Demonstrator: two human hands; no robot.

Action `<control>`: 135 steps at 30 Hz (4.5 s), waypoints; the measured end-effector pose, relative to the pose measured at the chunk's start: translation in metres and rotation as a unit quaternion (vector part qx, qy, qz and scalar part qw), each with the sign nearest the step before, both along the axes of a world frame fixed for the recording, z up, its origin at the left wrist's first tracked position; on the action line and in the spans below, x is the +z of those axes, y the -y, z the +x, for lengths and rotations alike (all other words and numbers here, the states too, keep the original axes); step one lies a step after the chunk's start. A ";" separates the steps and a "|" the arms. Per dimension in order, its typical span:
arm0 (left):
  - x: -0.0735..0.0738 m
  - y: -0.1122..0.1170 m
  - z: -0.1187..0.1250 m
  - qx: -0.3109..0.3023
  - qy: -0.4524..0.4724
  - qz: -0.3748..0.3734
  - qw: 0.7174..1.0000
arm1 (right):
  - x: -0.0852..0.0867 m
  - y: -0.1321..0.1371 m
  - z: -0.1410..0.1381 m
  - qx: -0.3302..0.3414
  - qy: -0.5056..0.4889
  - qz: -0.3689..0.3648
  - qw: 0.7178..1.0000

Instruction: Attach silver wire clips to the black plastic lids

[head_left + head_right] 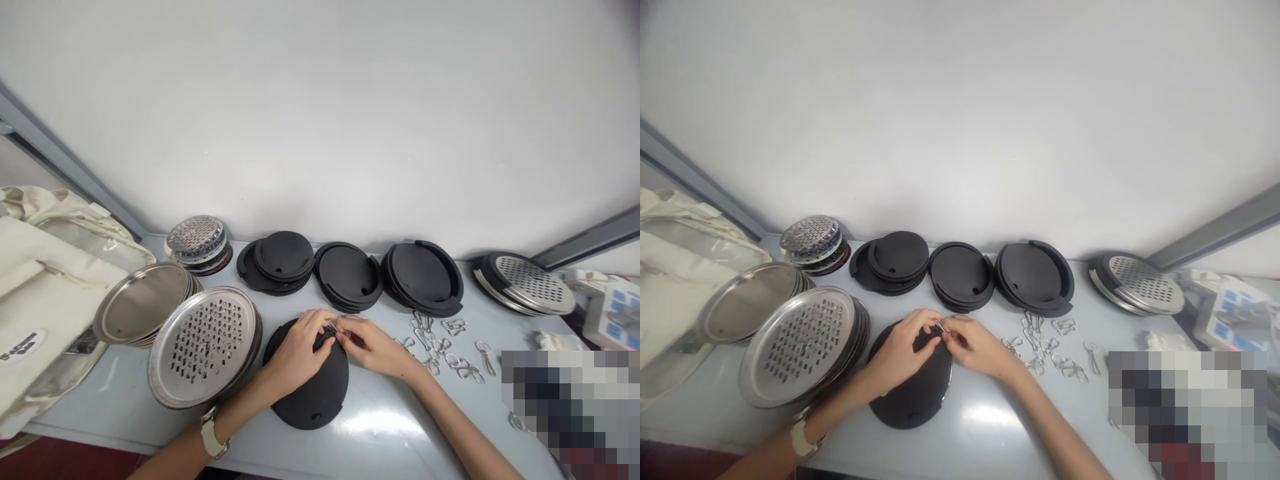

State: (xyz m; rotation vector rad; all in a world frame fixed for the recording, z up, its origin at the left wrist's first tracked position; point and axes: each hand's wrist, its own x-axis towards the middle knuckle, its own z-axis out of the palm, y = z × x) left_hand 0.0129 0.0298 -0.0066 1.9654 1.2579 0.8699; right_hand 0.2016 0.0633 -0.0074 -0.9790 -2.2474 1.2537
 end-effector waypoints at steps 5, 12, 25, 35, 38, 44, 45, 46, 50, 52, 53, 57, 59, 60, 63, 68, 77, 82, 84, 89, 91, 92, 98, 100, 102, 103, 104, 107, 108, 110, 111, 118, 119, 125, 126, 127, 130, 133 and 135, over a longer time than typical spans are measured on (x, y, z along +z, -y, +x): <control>0.000 0.001 0.000 0.002 -0.002 -0.014 1.000 | -0.001 -0.001 0.001 0.008 -0.005 -0.008 1.000; -0.001 0.001 -0.001 -0.005 0.021 -0.033 0.999 | -0.002 -0.001 0.003 0.016 -0.011 -0.022 1.000; 0.002 0.002 -0.001 -0.009 0.027 -0.028 0.999 | 0.001 -0.003 0.004 0.021 -0.001 -0.028 0.999; 0.002 0.002 -0.002 -0.012 0.025 -0.038 0.999 | 0.000 -0.005 0.006 0.027 -0.002 -0.035 0.999; 0.002 0.002 -0.003 -0.008 0.019 -0.037 0.999 | 0.001 -0.005 0.008 0.026 -0.004 -0.036 0.999; 0.002 0.002 -0.005 0.019 0.007 -0.043 0.999 | 0.004 -0.006 0.011 0.019 -0.006 -0.039 0.999; 0.002 0.002 -0.005 0.022 0.007 -0.041 0.999 | 0.004 -0.005 0.010 0.016 -0.005 -0.036 0.999; 0.002 0.002 -0.005 0.023 0.006 -0.037 0.999 | 0.005 -0.005 0.009 0.012 -0.004 -0.033 0.999; 0.003 0.002 -0.005 0.023 0.011 -0.025 0.999 | 0.005 -0.001 0.002 -0.002 0.001 -0.012 1.000; 0.004 0.002 -0.004 0.022 0.015 -0.026 0.999 | 0.004 0.001 0.000 -0.007 0.003 0.010 1.000; 0.004 0.002 -0.004 0.021 0.016 -0.028 0.999 | 0.004 0.002 -0.001 -0.009 0.004 0.022 1.000; 0.003 0.001 -0.004 0.020 0.019 -0.038 0.999 | 0.001 0.002 -0.002 -0.006 0.008 0.038 0.999; 0.002 0.000 -0.003 0.020 0.021 -0.044 0.999 | 0.001 0.002 -0.002 -0.003 0.009 0.033 0.999; 0.002 0.000 -0.003 0.020 0.020 -0.047 0.998 | 0.001 0.001 -0.001 -0.003 0.008 0.030 1.000; 0.003 0.000 -0.003 0.020 0.014 -0.055 0.998 | 0.002 0.001 -0.001 -0.001 0.001 0.025 1.000; 0.005 0.000 -0.003 0.018 0.005 -0.055 0.998 | 0.003 0.001 -0.001 0.004 0.000 0.020 1.000; 0.001 0.000 -0.003 0.018 0.012 -0.053 0.998 | 0.002 0.000 0.002 0.015 0.015 0.035 0.999; 0.002 0.000 -0.003 0.016 0.015 -0.055 0.998 | 0.002 0.000 0.002 0.019 0.015 0.041 0.999; 0.003 0.000 -0.003 0.015 0.017 -0.055 0.998 | 0.002 0.000 0.001 0.018 0.016 0.044 0.999; 0.002 0.000 -0.004 0.014 0.020 -0.059 0.998 | 0.002 0.000 0.002 0.018 0.018 0.049 0.998; 0.002 0.000 -0.004 0.013 0.023 -0.060 0.998 | 0.002 0.000 0.002 0.018 0.020 0.049 0.998; 0.002 0.000 -0.004 0.013 0.026 -0.061 0.998 | 0.002 0.000 0.002 0.018 0.020 0.048 0.998; 0.002 0.001 -0.004 0.015 0.033 -0.067 0.997 | 0.004 0.000 0.002 0.019 0.017 0.037 0.999; 0.002 0.001 -0.004 0.013 0.031 -0.066 0.997 | 0.005 0.000 0.002 0.020 0.016 0.032 0.999; 0.002 0.001 -0.005 0.012 0.029 -0.066 0.997 | 0.005 0.000 0.004 0.019 0.018 0.029 0.999; 0.001 0.001 -0.005 0.013 0.028 -0.066 0.997 | 0.005 -0.001 0.005 0.018 0.019 0.028 0.999; 0.001 0.001 -0.005 0.014 0.028 -0.066 0.997 | 0.005 -0.001 0.005 0.017 0.021 0.028 0.999; 0.000 0.000 -0.005 0.019 0.030 -0.066 0.997 | 0.004 -0.001 0.005 0.007 0.024 0.031 0.999; 0.000 0.000 -0.005 0.020 0.031 -0.067 0.997 | 0.004 0.000 0.005 0.005 0.025 0.032 0.999; 0.001 0.000 -0.006 0.023 0.029 -0.068 0.997 | 0.004 0.000 0.004 0.003 0.028 0.037 0.999; 0.001 0.000 -0.006 0.024 0.027 -0.068 0.997 | 0.004 0.001 0.003 0.002 0.028 0.039 0.999; 0.000 0.001 -0.006 0.035 0.020 -0.056 0.998 | 0.000 0.003 -0.003 0.002 0.021 0.062 0.998; -0.001 0.001 -0.006 0.037 0.019 -0.050 0.998 | -0.001 0.003 -0.004 0.000 0.021 0.067 0.998; -0.002 0.001 -0.005 0.033 0.020 -0.047 0.998 | -0.003 0.003 -0.005 -0.005 0.029 0.076 0.997; -0.002 0.001 -0.005 0.031 0.020 -0.048 0.998 | -0.002 0.002 -0.004 -0.005 0.031 0.076 0.997; -0.002 0.001 -0.005 0.029 0.019 -0.050 0.998 | -0.002 0.002 -0.004 -0.006 0.034 0.076 0.996; -0.002 0.001 -0.005 0.025 0.020 -0.054 0.998 | -0.002 0.002 -0.004 -0.005 0.040 0.075 0.996; -0.001 0.000 -0.005 0.022 0.022 -0.059 0.998 | -0.002 0.003 -0.003 -0.004 0.043 0.076 0.996; -0.001 0.000 -0.005 0.019 0.022 -0.060 0.998 | -0.003 0.004 -0.003 -0.003 0.043 0.078 0.996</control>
